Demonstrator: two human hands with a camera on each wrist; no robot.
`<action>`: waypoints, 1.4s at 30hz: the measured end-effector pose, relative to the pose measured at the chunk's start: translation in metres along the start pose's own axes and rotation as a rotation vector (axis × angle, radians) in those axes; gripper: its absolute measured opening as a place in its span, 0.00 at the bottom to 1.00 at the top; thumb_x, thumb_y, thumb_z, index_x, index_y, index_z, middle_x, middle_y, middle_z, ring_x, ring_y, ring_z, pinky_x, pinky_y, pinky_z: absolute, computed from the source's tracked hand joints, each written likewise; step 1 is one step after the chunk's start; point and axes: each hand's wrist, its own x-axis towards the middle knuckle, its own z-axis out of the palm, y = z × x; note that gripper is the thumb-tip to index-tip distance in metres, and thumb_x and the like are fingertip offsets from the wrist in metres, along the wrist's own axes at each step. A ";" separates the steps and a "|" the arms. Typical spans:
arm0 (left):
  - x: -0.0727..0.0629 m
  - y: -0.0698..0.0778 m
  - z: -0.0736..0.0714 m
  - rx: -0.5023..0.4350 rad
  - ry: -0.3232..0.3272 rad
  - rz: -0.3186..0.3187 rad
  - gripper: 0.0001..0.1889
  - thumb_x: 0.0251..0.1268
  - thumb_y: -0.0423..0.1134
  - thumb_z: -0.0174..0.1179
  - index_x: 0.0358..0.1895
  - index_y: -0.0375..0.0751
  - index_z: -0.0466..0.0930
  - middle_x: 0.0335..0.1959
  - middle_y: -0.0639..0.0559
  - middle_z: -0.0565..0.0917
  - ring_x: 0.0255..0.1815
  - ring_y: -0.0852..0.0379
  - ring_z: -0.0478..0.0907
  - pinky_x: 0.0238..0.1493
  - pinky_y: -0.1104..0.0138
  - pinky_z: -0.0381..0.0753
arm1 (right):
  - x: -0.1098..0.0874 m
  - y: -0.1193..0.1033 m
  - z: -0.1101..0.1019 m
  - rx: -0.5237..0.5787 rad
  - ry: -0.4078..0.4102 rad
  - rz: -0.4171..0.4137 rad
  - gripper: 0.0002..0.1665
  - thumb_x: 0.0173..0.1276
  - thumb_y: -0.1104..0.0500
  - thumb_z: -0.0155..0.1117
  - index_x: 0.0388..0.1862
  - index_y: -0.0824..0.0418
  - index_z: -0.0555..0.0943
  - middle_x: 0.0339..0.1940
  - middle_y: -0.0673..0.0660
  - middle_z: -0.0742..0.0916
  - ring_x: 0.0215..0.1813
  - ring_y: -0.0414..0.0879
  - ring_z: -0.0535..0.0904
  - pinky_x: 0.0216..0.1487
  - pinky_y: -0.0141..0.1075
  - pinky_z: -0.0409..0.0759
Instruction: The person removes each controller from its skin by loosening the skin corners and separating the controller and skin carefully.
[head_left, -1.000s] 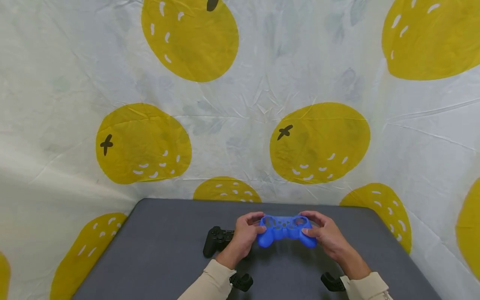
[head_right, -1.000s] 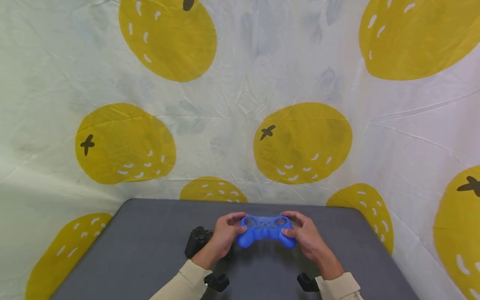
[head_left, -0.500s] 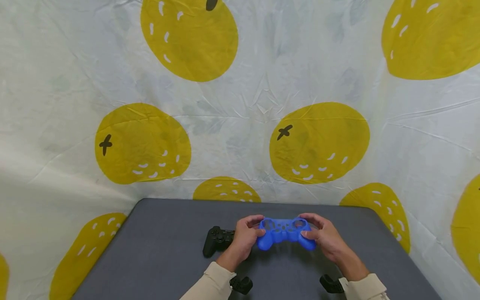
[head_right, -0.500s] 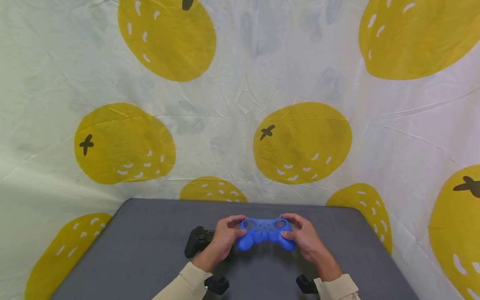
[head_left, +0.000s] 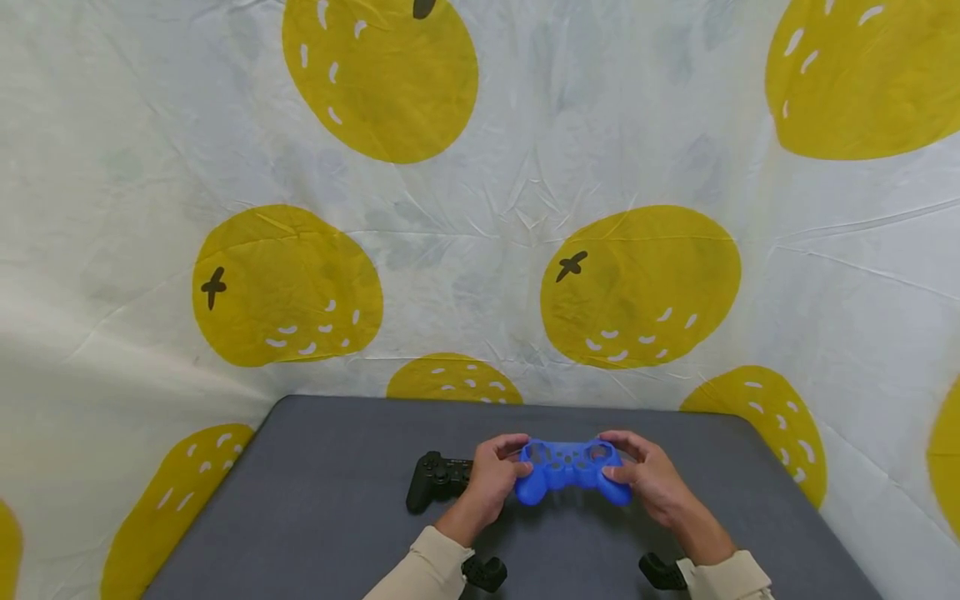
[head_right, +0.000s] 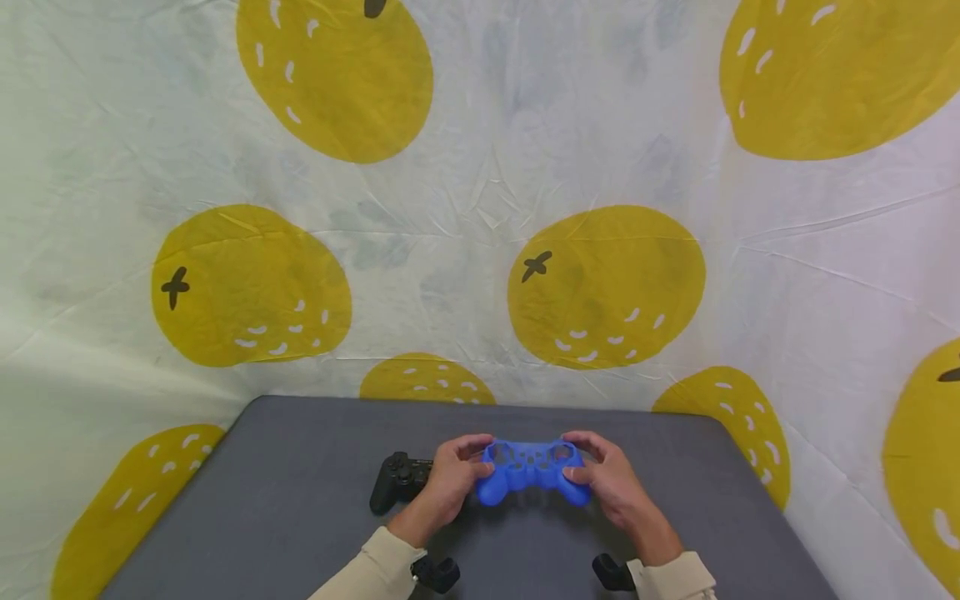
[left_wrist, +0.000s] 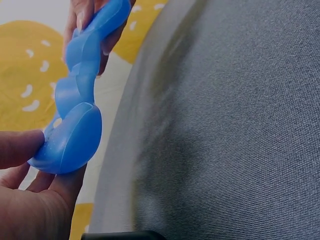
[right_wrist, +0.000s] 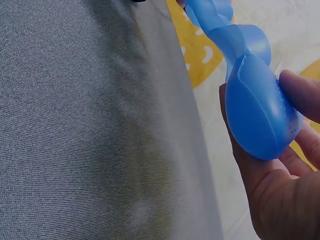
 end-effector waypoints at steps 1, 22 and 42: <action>-0.001 0.000 0.000 0.002 0.000 0.001 0.23 0.59 0.18 0.65 0.60 0.26 0.82 0.60 0.31 0.84 0.61 0.35 0.83 0.59 0.49 0.86 | 0.000 0.001 0.000 0.001 0.001 0.002 0.34 0.70 0.72 0.65 0.74 0.71 0.69 0.79 0.74 0.67 0.52 0.48 0.80 0.46 0.36 0.86; -0.006 -0.010 0.002 0.008 0.004 0.010 0.23 0.58 0.17 0.63 0.60 0.25 0.82 0.59 0.31 0.84 0.60 0.36 0.83 0.58 0.54 0.87 | 0.001 0.010 0.002 0.001 -0.004 0.024 0.34 0.69 0.74 0.64 0.74 0.71 0.69 0.78 0.75 0.68 0.50 0.46 0.79 0.44 0.35 0.84; -0.007 -0.018 0.005 0.098 0.009 0.024 0.24 0.57 0.16 0.63 0.60 0.27 0.82 0.60 0.33 0.84 0.62 0.36 0.83 0.59 0.51 0.86 | 0.004 0.018 0.003 -0.048 0.013 0.052 0.34 0.69 0.73 0.64 0.74 0.69 0.70 0.78 0.74 0.69 0.56 0.49 0.78 0.48 0.36 0.83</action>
